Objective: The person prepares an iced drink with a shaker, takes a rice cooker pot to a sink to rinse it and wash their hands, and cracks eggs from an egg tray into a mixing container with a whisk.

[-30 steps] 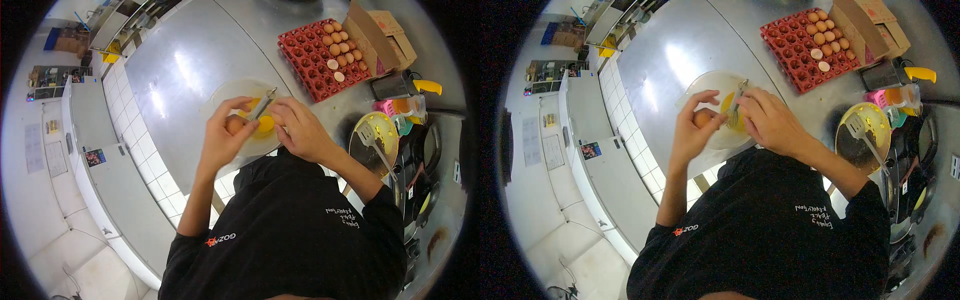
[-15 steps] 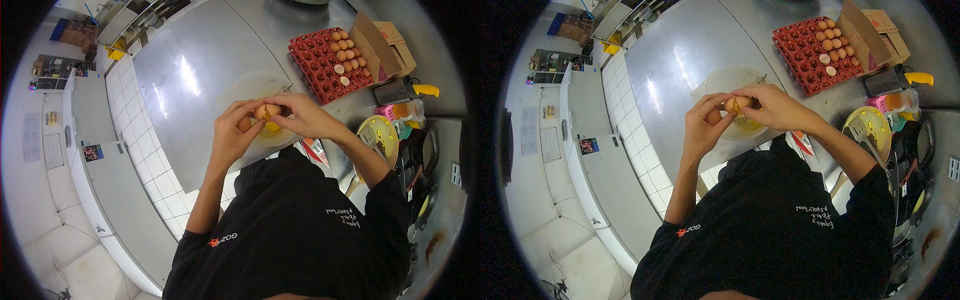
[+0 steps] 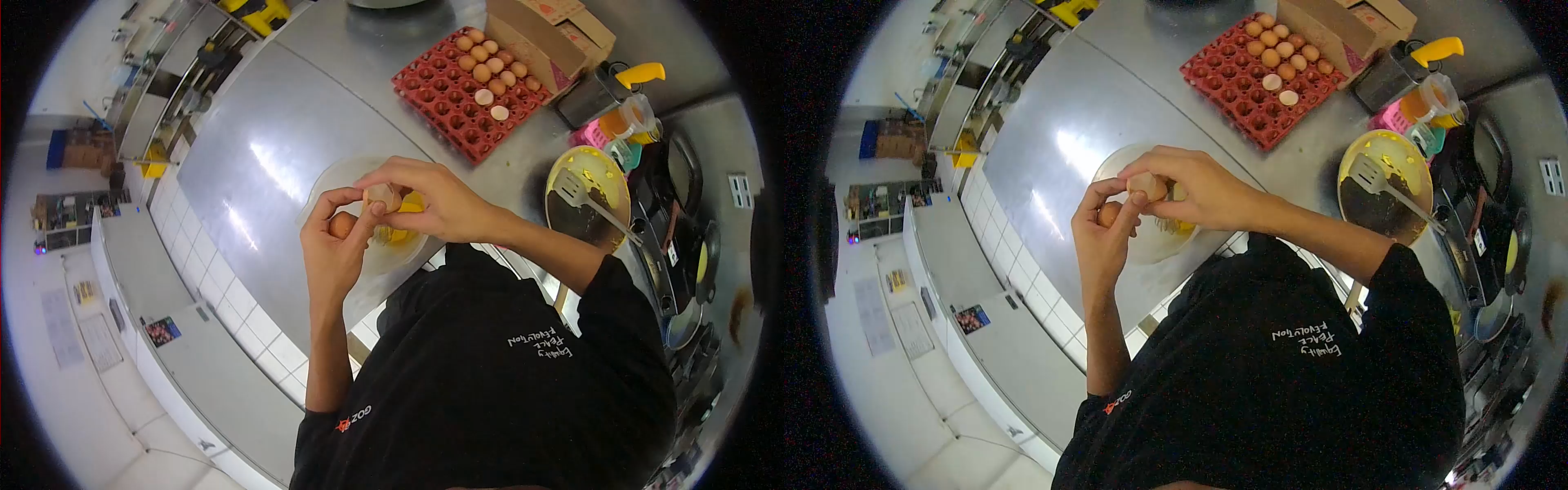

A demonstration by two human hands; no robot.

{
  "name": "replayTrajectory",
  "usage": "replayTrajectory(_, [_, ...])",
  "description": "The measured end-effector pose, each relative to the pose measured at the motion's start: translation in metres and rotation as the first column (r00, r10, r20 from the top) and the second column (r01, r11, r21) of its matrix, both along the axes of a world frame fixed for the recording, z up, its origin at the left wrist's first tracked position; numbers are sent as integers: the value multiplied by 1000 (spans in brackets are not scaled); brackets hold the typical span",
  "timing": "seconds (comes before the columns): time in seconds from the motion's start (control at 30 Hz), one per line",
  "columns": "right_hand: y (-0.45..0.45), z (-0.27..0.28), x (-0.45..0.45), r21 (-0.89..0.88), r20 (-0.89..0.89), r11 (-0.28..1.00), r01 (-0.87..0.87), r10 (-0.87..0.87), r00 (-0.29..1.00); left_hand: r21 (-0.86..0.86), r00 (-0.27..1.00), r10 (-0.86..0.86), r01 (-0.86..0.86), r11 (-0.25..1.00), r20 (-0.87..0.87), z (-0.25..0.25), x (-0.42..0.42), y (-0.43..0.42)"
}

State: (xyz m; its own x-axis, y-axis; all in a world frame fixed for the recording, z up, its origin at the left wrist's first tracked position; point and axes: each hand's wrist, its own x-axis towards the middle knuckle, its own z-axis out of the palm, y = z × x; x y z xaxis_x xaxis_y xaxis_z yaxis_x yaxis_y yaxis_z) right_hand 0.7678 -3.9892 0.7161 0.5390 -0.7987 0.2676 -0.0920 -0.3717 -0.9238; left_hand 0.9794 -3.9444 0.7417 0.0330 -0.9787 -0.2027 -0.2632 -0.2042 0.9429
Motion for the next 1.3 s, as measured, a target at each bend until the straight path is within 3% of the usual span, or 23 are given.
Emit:
replayTrajectory(0.03, [-2,-2,-7,-1,2,1000,16,-16,1000,4,1000,-11,11,1000,11,3,-5,-6])
replayTrajectory(0.1, [-7,-9,-23,317,267,943,103,-193,944,-29,999,1,-2,1000,-34,4,-11,-16])
replayTrajectory(0.13, [-14,-14,-36,316,271,943,109,-200,942,-61,996,26,-31,998,-82,4,-13,-22])
replayTrajectory(0.17, [-26,-21,-54,178,98,936,305,-325,941,-62,997,21,-26,998,-77,4,-15,-26])
replayTrajectory(0.2, [-39,-31,-72,8,-56,887,461,-460,886,-4,916,65,-73,997,-395,4,-15,-28])
replayTrajectory(0.23, [-56,-54,-90,-142,-133,852,503,-520,844,69,735,122,-102,992,-667,3,-15,-29])
replayTrajectory(0.27, [-70,-82,-106,-286,-199,805,519,-580,790,46,601,26,17,999,-799,-11,-3,-28])
replayTrajectory(0.3, [-79,-104,-117,-272,-198,815,512,-568,799,58,608,43,4,998,-793,-12,-6,-27])
replayTrajectory(0.37, [-91,-135,-121,-516,-305,610,601,-787,537,141,638,154,-71,987,-755,-12,-19,-27])
replayTrajectory(0.4, [-88,-121,-116,-487,-167,618,617,-760,629,121,657,132,-62,991,-742,-10,-24,-27])
replayTrajectory(0.43, [-77,-87,-104,-343,-122,758,554,-621,774,116,658,141,-81,990,-740,-7,-31,-27])
replayTrajectory(0.5, [-32,-14,-71,-59,-35,961,272,-274,961,119,743,99,-25,993,-662,-4,-44,-19])
replayTrajectory(0.53, [-16,7,-56,60,12,996,72,-72,997,66,729,7,53,996,-685,-13,-46,-15])
replayTrajectory(0.57, [-9,6,-45,61,10,996,69,-70,997,68,728,10,50,996,-686,-13,-50,-12])
replayTrajectory(0.63, [2,-3,-28,-92,-38,995,29,-33,999,98,790,-13,93,991,-613,-12,-57,-5])
replayTrajectory(0.8, [20,-1,-33,-89,-104,984,157,-166,981,-19,896,-9,0,1000,-444,-13,-39,7])
replayTrajectory(0.87, [29,-16,-31,-479,-176,868,132,-242,954,-28,934,-48,41,999,-353,-26,-28,16])
replayTrajectory(0.9, [32,-25,-30,-478,-181,869,127,-239,954,-27,933,-45,38,999,-358,-31,-27,20])
replayTrajectory(1.1, [37,-33,-26,-365,-381,927,86,-233,894,-54,961,-108,97,994,-253,-46,-25,31])
replayTrajectory(1.17, [40,-19,-21,-97,-214,978,182,-199,956,-186,989,-133,121,975,-56,-45,-29,31])
replayTrajectory(1.2, [37,-18,-17,-99,-215,979,176,-194,957,-188,990,-127,114,975,-58,-42,-30,30])
replayTrajectory(1.27, [29,-16,-8,169,38,977,130,-139,990,-318,984,-169,141,937,-61,-35,-31,27])
replayTrajectory(1.3, [25,-14,-6,168,39,978,125,-133,990,-319,985,-164,137,938,-59,-37,-28,25])
